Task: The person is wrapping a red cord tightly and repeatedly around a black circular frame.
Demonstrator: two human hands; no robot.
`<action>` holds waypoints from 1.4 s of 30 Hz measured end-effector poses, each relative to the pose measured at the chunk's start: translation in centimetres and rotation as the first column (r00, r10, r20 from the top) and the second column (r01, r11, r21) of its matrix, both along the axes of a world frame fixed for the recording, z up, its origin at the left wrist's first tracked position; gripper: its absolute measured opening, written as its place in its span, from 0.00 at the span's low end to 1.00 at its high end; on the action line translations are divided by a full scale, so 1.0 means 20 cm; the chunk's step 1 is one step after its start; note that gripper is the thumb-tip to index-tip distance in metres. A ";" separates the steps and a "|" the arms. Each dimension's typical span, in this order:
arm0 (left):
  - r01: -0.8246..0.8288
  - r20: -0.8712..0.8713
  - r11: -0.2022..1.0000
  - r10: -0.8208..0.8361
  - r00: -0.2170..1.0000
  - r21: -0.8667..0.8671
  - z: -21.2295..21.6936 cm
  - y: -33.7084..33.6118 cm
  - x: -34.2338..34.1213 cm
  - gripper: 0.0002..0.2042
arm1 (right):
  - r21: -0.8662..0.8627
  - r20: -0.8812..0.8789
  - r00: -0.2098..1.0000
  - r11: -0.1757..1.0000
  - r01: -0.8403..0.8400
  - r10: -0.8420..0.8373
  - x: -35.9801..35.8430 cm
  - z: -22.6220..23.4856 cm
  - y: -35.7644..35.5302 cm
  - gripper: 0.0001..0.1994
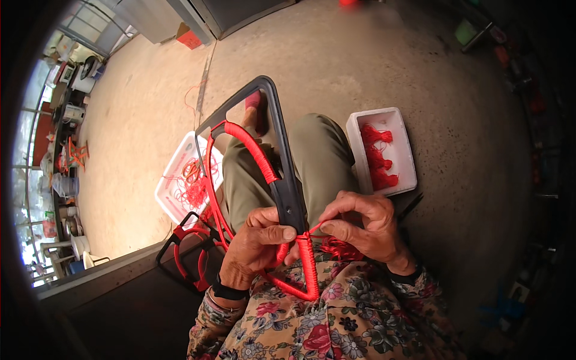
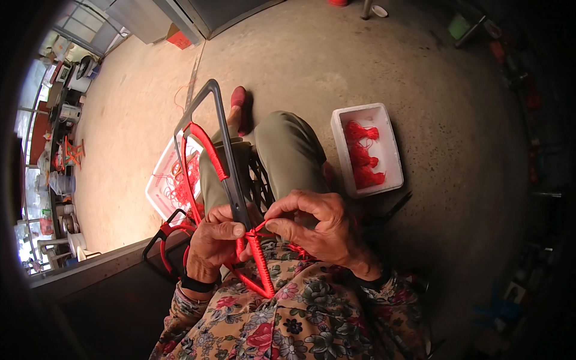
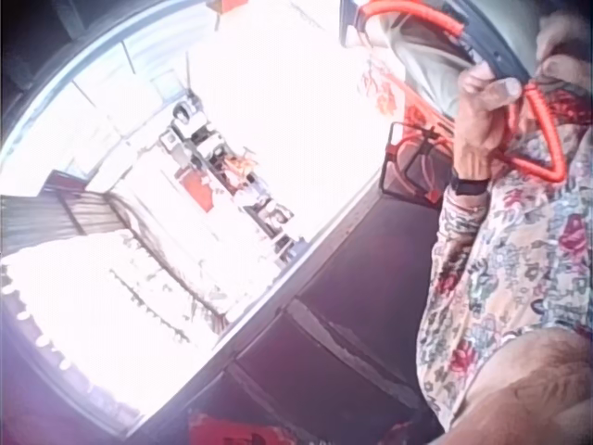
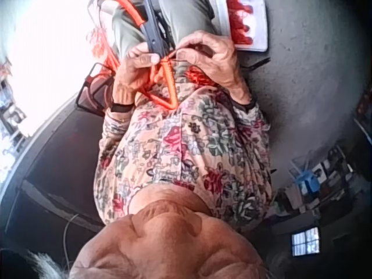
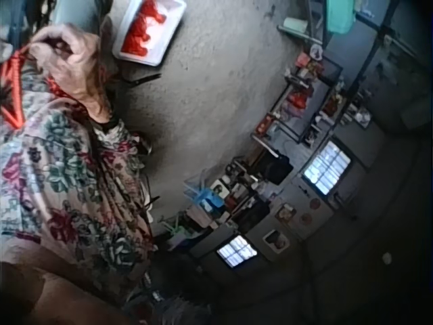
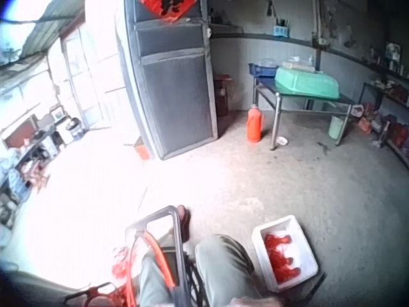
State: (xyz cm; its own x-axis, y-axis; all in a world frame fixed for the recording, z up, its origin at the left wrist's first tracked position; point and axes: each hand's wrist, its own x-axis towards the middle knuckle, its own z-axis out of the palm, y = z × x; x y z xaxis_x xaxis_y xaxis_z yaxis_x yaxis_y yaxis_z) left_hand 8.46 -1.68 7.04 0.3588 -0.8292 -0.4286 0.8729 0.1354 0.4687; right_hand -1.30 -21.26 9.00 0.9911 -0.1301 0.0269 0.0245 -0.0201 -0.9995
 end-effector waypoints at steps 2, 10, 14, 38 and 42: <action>-0.012 0.026 1.000 0.011 1.000 0.004 0.02 -0.01 0.02 0.08 | 0.026 -0.010 1.000 0.999 -0.021 0.021 0.01 0.02 0.00 0.06; 0.057 -0.072 0.998 -0.059 0.996 -0.032 0.04 -0.02 0.03 0.11 | -0.038 -0.076 0.997 0.999 -0.011 0.008 0.02 -0.02 0.01 0.05; -0.064 0.010 0.995 0.063 0.998 0.074 0.07 -0.04 0.01 0.10 | 0.223 -0.189 0.979 0.974 -0.029 0.073 -0.02 -0.11 0.02 0.06; -0.181 0.010 0.983 0.181 0.983 -0.015 0.01 -0.01 -0.02 0.10 | 0.041 -0.269 0.902 0.932 0.361 -0.338 -0.08 -0.14 -0.14 0.06; -0.185 0.040 0.983 0.185 0.982 -0.003 -0.02 -0.03 -0.02 0.11 | -0.682 0.204 0.865 0.567 0.461 -0.458 -0.05 -0.11 -0.16 0.10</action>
State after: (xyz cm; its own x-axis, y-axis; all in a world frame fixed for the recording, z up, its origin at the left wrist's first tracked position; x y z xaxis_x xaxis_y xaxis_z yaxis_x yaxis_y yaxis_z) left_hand 8.13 -2.28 6.61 0.5228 -0.7468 -0.4111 0.8135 0.2927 0.5026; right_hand -2.32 -24.49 6.71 0.8027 -0.5093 0.3102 -0.1845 -0.7067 -0.6830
